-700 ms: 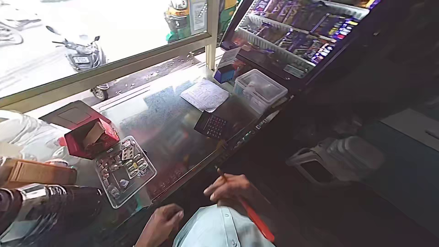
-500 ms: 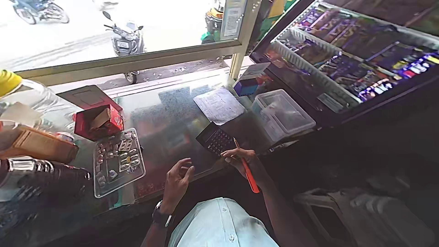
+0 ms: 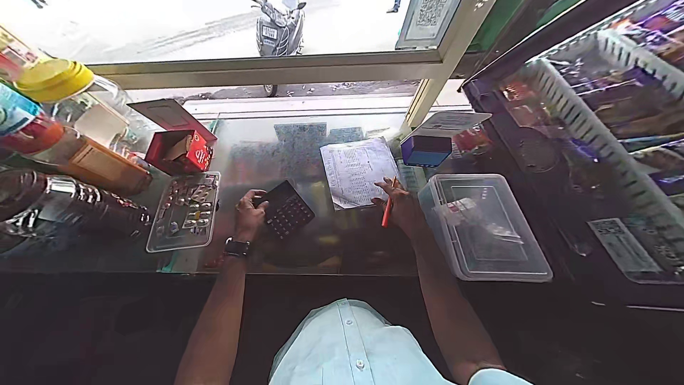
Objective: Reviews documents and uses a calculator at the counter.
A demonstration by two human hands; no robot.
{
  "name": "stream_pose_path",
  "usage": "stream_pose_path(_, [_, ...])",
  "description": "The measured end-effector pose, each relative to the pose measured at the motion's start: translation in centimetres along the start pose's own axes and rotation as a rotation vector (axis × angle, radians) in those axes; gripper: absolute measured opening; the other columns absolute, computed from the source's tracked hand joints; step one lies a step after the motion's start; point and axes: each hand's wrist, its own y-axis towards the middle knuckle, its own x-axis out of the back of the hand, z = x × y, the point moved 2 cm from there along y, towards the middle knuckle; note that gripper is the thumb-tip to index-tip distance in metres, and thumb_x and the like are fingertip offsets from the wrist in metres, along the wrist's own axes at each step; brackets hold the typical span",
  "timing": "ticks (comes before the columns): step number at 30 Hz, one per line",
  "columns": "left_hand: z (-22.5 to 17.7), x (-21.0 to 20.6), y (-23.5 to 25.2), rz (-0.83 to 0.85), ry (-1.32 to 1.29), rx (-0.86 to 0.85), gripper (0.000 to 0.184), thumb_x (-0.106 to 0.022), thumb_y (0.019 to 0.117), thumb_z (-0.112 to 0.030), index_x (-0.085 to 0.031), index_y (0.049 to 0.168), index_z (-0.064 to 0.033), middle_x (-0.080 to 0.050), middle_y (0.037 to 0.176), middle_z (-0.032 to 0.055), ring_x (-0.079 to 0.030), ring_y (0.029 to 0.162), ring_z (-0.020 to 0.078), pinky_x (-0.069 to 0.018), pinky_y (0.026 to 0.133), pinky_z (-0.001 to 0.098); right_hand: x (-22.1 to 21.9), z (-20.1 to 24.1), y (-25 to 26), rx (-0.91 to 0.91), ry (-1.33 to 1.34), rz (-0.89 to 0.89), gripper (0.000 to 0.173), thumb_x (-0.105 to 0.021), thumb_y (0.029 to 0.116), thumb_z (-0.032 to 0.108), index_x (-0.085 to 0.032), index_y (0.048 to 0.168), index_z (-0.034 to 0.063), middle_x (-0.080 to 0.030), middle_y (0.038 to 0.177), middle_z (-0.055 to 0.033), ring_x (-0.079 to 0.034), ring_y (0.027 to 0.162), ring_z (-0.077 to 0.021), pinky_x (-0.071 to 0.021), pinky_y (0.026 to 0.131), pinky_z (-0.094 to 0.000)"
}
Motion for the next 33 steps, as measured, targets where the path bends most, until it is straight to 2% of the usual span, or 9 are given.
stream_pose_path(5, [3.6,2.4,1.3,-0.124,-0.012,0.085,0.032,-0.07,0.0958,-0.01,-0.064,0.126,-0.0049,-0.07,0.113,0.0203,-0.069,0.102,0.0345,-0.0523,0.092,0.0575,-1.1,2.3,-1.5,-0.072,-0.088,0.098,0.051,-0.06,0.099,0.052,-0.063,0.142,0.0244,-0.052,0.153,-0.0134,-0.04,0.148,-0.0362,-0.0304,0.116,-0.0609])
stream_pose_path(9, [0.2,2.4,-2.9,-0.353,0.187,-0.081,0.032,-0.066,0.0976,-0.018,-0.067,0.128,-0.0062,-0.057,0.139,0.0201,-0.052,0.13,0.0392,-0.0396,0.111,0.0572,0.6,6.7,-5.2,-0.073,-0.112,0.304,0.052,-0.059,0.0991,0.054,-0.061,0.143,0.0262,-0.054,0.152,-0.0108,-0.049,0.14,-0.0356,-0.0412,0.109,-0.0569])
stream_pose_path(13, [-5.2,-2.0,-9.2,-0.269,0.06,-0.368,0.026,-0.062,0.0997,-0.023,-0.074,0.115,-0.0062,-0.07,0.123,0.0124,-0.066,0.117,0.0251,-0.0539,0.1,0.044,1.8,7.9,-7.8,-0.012,0.206,0.21,0.052,-0.064,0.0934,0.059,-0.073,0.126,0.0202,-0.076,0.104,-0.0092,-0.073,0.09,-0.03,-0.0573,0.075,-0.0559])
stream_pose_path(15, [-6.3,-5.0,-9.9,-0.12,0.026,-0.361,0.03,-0.059,0.1014,-0.024,-0.074,0.119,-0.0054,-0.07,0.127,0.0128,-0.064,0.122,0.0271,-0.0507,0.106,0.0431,1.9,6.8,-6.6,-0.017,0.225,-0.005,0.052,-0.067,0.0931,0.054,-0.073,0.127,0.014,-0.075,0.11,-0.0154,-0.072,0.098,-0.0354,-0.0554,0.082,-0.0584])
stream_pose_path(17, [-6.7,-7.0,-9.1,0.041,0.09,-0.3,0.04,-0.053,0.1043,-0.026,-0.065,0.134,-0.003,-0.06,0.142,0.0171,-0.054,0.135,0.0322,-0.0417,0.115,0.0449,1.3,4.6,-4.4,-0.06,0.17,-0.094,0.061,-0.071,0.0925,0.049,-0.064,0.137,0.0077,-0.061,0.14,-0.0213,-0.058,0.129,-0.0403,-0.0472,0.105,-0.0583])
stream_pose_path(22, [-9.0,-9.4,-7.7,0.151,0.415,-0.231,0.048,-0.056,0.1018,-0.023,-0.055,0.143,0.0009,-0.057,0.141,0.0259,-0.051,0.133,0.0431,-0.0395,0.113,0.0516,0.1,1.9,-4.2,-0.214,-0.065,0.091,0.077,-0.069,0.0924,0.053,-0.05,0.151,0.0086,-0.037,0.16,-0.0261,-0.039,0.146,-0.0449,-0.0372,0.112,-0.0618])
stream_pose_path(25, [-9.6,-8.4,-7.4,0.259,0.109,-0.074,0.058,-0.068,0.09,-0.015,-0.053,0.144,0.0001,-0.057,0.134,0.0268,-0.053,0.127,0.0406,-0.0407,0.111,0.0511,0.6,3.3,-7.2,-0.285,-0.125,0.19,0.077,-0.068,0.094,0.053,-0.045,0.155,0.0114,-0.032,0.164,-0.0222,-0.036,0.148,-0.043,-0.0357,0.114,-0.0592])
stream_pose_path(28, [-9.0,-7.9,-8.8,0.347,-0.49,0.045,0.043,-0.068,0.088,0.0,-0.062,0.131,0.0006,-0.069,0.119,0.0152,-0.069,0.106,0.018,-0.0578,0.094,0.035,0.6,3.5,-9.5,-0.261,-0.1,0.147,0.078,-0.073,0.0908,0.05,-0.049,0.153,0.0103,-0.036,0.162,-0.0227,-0.043,0.143,-0.0454,-0.0391,0.111,-0.0613])
stream_pose_path(33, [-8.5,-5.5,-13.1,0.178,-0.557,-0.478,0.026,-0.058,0.0954,0.005,-0.073,0.117,0.001,-0.076,0.11,0.01,-0.072,0.102,0.0107,-0.0587,0.095,0.0289,0.8,3.0,-10.3,-0.15,0.16,-0.064,0.089,-0.08,0.0813,0.053,-0.05,0.151,0.0068,-0.051,0.152,-0.02,-0.055,0.135,-0.0372,-0.046,0.108,-0.0577])
